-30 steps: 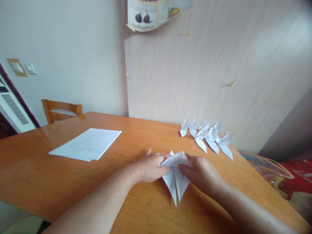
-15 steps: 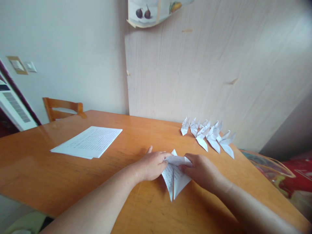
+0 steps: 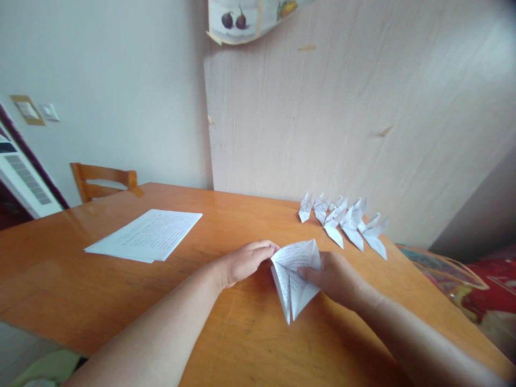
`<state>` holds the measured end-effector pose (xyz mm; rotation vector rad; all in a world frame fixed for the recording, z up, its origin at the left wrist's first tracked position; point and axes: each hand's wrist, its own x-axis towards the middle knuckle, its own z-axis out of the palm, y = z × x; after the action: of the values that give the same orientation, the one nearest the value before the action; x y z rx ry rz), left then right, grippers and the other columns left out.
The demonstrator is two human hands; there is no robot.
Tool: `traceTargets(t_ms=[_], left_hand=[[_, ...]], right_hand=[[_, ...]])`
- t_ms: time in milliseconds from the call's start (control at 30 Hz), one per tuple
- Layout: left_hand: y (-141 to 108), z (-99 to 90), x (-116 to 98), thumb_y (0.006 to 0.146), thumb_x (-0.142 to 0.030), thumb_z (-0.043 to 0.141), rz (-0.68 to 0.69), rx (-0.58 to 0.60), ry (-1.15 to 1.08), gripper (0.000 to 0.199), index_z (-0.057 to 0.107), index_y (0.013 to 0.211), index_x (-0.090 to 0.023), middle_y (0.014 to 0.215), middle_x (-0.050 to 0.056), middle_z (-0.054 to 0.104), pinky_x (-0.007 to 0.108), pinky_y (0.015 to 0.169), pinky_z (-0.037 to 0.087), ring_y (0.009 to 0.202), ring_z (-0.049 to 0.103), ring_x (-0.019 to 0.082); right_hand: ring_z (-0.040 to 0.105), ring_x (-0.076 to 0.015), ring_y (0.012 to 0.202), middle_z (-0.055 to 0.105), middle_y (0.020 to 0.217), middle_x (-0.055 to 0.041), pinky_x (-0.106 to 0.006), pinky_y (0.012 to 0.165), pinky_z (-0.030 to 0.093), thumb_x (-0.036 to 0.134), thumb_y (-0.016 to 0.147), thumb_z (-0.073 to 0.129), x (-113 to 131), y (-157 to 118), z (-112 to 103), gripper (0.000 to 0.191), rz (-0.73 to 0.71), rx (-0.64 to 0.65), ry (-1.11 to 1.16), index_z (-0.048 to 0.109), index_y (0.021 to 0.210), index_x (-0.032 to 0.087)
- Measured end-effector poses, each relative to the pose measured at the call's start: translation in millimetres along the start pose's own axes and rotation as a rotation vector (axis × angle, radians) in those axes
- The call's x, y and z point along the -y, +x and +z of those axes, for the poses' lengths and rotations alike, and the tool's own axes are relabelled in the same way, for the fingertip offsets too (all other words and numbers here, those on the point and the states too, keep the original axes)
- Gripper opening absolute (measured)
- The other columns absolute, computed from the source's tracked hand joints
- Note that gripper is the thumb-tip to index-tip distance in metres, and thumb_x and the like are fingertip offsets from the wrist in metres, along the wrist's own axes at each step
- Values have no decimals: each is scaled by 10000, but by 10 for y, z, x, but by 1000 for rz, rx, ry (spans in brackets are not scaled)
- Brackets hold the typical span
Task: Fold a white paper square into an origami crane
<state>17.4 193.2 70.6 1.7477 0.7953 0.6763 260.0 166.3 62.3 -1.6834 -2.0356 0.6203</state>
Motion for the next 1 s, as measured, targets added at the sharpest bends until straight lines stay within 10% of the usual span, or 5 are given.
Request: traceTargets(t_ms=[1000], left_hand=[[110,143,170,803,-313,685,2,-150,494,158,747,915,-221,922,6,734,270,763,458,880,645,190]], right_hand=[[624,-182,650,701,714,-13,-254,555,387,289,850,568,44,-16,73,138,-72,19,55,642,766,208]])
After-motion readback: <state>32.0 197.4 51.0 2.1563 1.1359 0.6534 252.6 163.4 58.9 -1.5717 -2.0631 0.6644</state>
